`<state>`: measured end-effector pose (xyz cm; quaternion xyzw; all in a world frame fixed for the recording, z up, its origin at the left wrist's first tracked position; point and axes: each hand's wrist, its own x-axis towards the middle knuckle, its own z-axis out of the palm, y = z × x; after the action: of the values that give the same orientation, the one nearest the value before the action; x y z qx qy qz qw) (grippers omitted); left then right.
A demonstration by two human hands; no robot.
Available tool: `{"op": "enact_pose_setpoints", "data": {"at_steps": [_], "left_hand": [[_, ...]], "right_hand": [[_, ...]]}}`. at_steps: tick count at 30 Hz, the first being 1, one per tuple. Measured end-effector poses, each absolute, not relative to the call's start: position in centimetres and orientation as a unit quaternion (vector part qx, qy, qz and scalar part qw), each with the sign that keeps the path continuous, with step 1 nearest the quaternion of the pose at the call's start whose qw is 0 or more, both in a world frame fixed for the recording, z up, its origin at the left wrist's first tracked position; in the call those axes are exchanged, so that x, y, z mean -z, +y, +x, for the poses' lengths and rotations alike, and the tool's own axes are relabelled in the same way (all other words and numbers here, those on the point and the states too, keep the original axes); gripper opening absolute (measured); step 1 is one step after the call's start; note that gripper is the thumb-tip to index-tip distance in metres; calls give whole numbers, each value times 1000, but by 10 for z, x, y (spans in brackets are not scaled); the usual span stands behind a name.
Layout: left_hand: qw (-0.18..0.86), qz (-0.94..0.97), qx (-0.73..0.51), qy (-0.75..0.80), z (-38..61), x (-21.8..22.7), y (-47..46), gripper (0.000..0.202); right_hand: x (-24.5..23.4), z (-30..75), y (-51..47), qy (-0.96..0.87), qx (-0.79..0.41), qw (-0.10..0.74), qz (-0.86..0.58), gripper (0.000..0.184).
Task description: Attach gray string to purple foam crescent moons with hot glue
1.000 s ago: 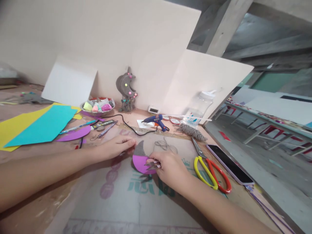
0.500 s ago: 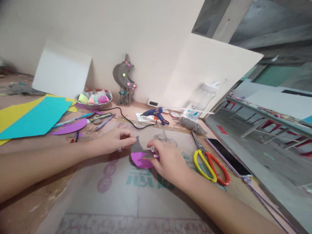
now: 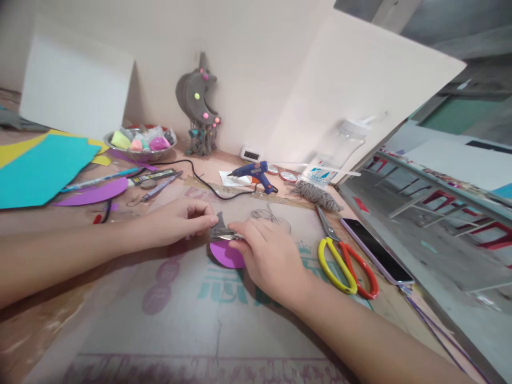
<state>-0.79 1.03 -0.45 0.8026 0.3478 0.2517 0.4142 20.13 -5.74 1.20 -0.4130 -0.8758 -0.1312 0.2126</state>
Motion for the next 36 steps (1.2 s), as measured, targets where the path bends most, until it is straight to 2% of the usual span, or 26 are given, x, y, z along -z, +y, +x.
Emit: {"op": "enact_pose_setpoints", "data": {"at_steps": [15,31,36], "left_hand": [[376,818,-257,350,-8,6,9,32],[376,824,-242,349,-8,5,8,30],[376,819,-253,353,-8,4,8,31]], "right_hand": [[-5,200,-58,-874,182,185,-411,20],[-4,199,-58,-878,183,168,-410,21],[-5,200,-59,-869,161,192,-426,20]]}}
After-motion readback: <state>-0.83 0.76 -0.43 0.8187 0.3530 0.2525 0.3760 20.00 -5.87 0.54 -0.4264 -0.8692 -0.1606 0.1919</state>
